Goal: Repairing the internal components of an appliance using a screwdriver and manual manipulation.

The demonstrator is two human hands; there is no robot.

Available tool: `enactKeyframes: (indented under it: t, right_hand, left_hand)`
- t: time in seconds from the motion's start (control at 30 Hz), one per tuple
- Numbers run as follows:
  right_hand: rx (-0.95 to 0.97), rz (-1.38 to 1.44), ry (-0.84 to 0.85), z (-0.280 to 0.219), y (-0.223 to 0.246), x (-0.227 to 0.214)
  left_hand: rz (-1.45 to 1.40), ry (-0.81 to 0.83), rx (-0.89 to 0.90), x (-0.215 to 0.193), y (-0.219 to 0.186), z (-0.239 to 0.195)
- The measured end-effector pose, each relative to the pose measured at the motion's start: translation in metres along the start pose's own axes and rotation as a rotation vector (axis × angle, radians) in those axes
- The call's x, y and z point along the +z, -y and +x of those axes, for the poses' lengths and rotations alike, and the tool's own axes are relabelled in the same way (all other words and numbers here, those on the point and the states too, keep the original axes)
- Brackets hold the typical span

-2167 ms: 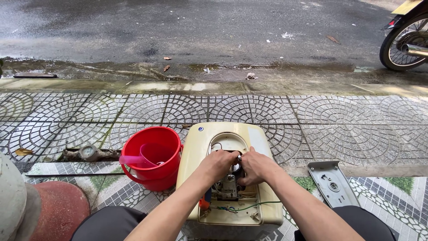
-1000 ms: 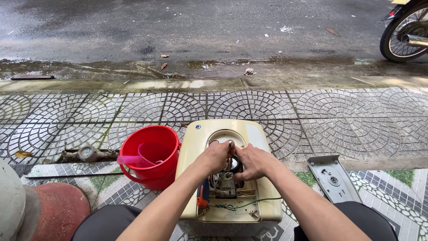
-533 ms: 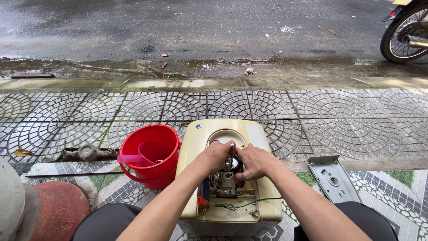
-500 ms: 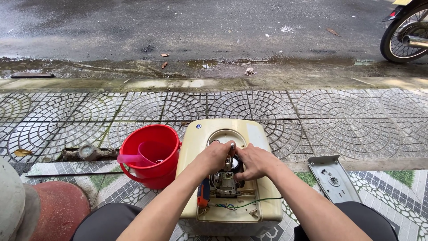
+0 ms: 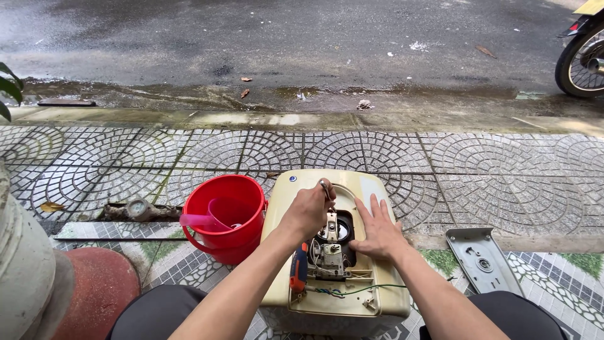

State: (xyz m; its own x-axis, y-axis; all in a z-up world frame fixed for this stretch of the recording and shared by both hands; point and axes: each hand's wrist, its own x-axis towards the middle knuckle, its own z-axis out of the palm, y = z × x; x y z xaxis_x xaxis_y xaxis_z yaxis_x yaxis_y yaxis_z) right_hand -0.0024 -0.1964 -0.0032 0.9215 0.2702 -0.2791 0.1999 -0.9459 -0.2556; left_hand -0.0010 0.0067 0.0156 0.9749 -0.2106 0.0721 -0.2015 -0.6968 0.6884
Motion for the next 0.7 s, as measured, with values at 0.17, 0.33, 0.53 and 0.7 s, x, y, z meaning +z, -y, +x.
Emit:
enactKeyframes:
  t: [0.17, 0.33, 0.53, 0.7]
  right_hand:
    - [0.031, 0.100, -0.050, 0.000, 0.002, 0.005]
    - [0.109, 0.141, -0.083, 0.021, -0.010, 0.028]
    - [0.043, 0.150, -0.251, 0.042, -0.028, 0.046]
    - [-0.022, 0.161, -0.289, 0.037, -0.021, 0.041]
  left_hand:
    - [-0.064, -0.015, -0.003, -0.017, -0.006, -0.022]
    - [-0.026, 0.004, 0.068, -0.029, 0.001, -0.044]
    - [-0.120, 0.025, -0.058, -0.041, 0.004, -0.073]
    - [-0.089, 0.046, -0.066, -0.046, 0.017, -0.087]
